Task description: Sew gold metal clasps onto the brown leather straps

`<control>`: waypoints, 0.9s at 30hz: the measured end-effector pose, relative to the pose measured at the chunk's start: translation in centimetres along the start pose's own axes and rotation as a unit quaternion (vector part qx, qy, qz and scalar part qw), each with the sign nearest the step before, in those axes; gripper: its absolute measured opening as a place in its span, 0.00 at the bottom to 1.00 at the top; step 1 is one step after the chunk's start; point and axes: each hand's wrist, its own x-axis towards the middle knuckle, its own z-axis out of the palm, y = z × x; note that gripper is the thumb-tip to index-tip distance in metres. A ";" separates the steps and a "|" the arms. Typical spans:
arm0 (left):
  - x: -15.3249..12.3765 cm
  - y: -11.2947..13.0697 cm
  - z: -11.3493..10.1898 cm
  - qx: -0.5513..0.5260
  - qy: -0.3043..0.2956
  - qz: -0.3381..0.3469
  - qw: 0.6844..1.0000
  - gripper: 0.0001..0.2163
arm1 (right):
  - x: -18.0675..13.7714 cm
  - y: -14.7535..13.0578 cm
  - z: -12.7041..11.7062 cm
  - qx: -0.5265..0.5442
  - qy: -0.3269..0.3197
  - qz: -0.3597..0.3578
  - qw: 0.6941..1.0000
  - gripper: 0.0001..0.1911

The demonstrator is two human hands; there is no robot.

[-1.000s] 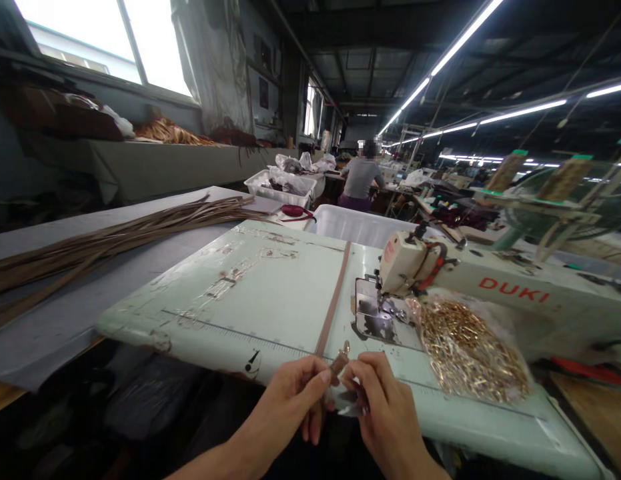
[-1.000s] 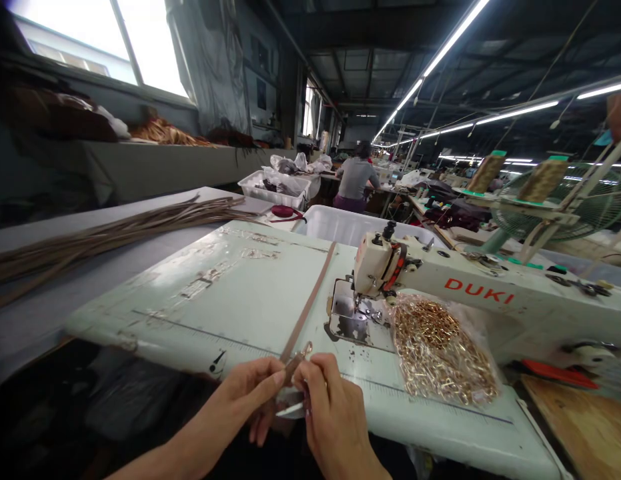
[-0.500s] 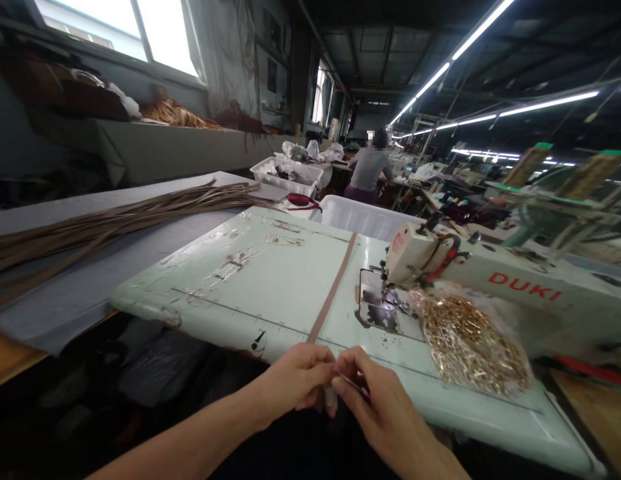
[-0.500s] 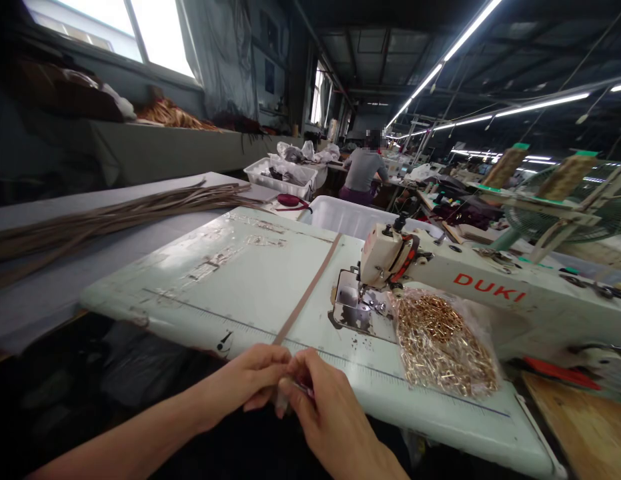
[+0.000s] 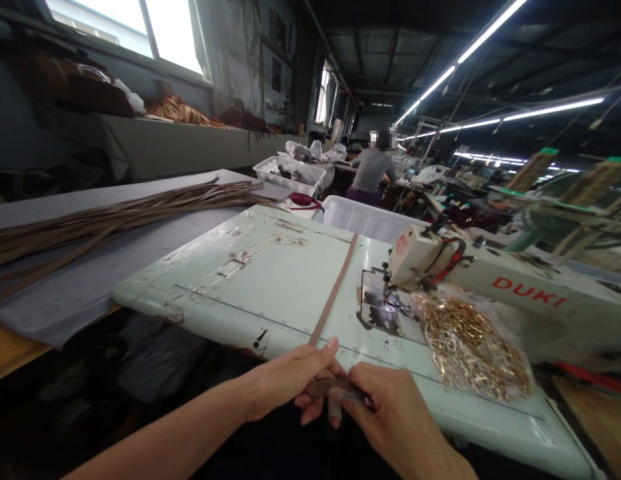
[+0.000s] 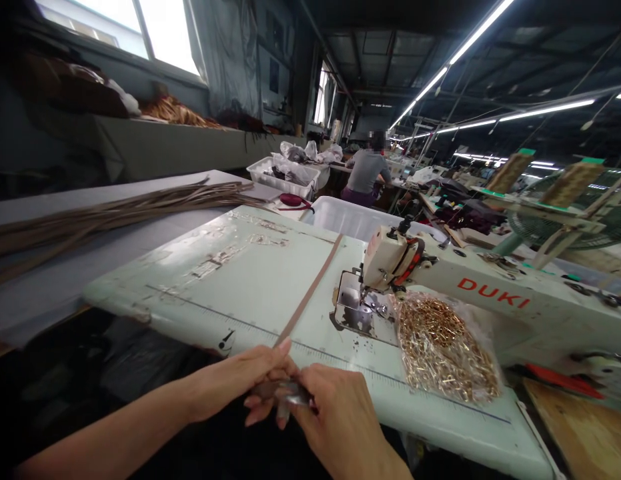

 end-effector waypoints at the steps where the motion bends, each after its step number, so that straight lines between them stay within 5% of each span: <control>1: -0.1 0.0 -0.1 0.011 0.006 -0.014 1.000 0.33 | -0.1 0.0 0.2 0.016 -0.015 -0.006 1.000 0.12; 5: -0.2 -0.1 0.0 0.019 0.064 -0.045 0.997 0.35 | -0.2 0.3 1.8 0.254 -0.018 0.065 0.965 0.22; 10: -0.6 0.4 0.9 0.024 0.043 0.000 0.999 0.33 | -0.5 0.3 3.8 0.474 0.103 0.115 0.867 0.27; 14: -1.2 1.0 1.5 0.048 0.071 0.020 0.996 0.33 | -1.5 0.1 4.0 0.563 0.180 0.166 0.789 0.22; 16: -1.4 1.2 1.6 0.050 0.069 0.022 0.996 0.34 | -2.1 0.2 3.6 0.579 0.187 0.176 0.774 0.18; 20: -1.5 1.2 1.3 0.069 0.048 0.029 0.996 0.36 | -2.3 0.8 2.1 0.569 0.124 0.106 0.806 0.20; 24: -1.3 0.6 0.8 0.080 0.069 0.023 0.994 0.36 | -1.7 1.1 0.0 0.369 -0.030 0.105 0.923 0.25; 27: -1.3 0.2 1.0 0.141 0.106 0.018 0.984 0.34 | -1.4 1.3 -0.5 0.243 -0.045 0.102 0.963 0.21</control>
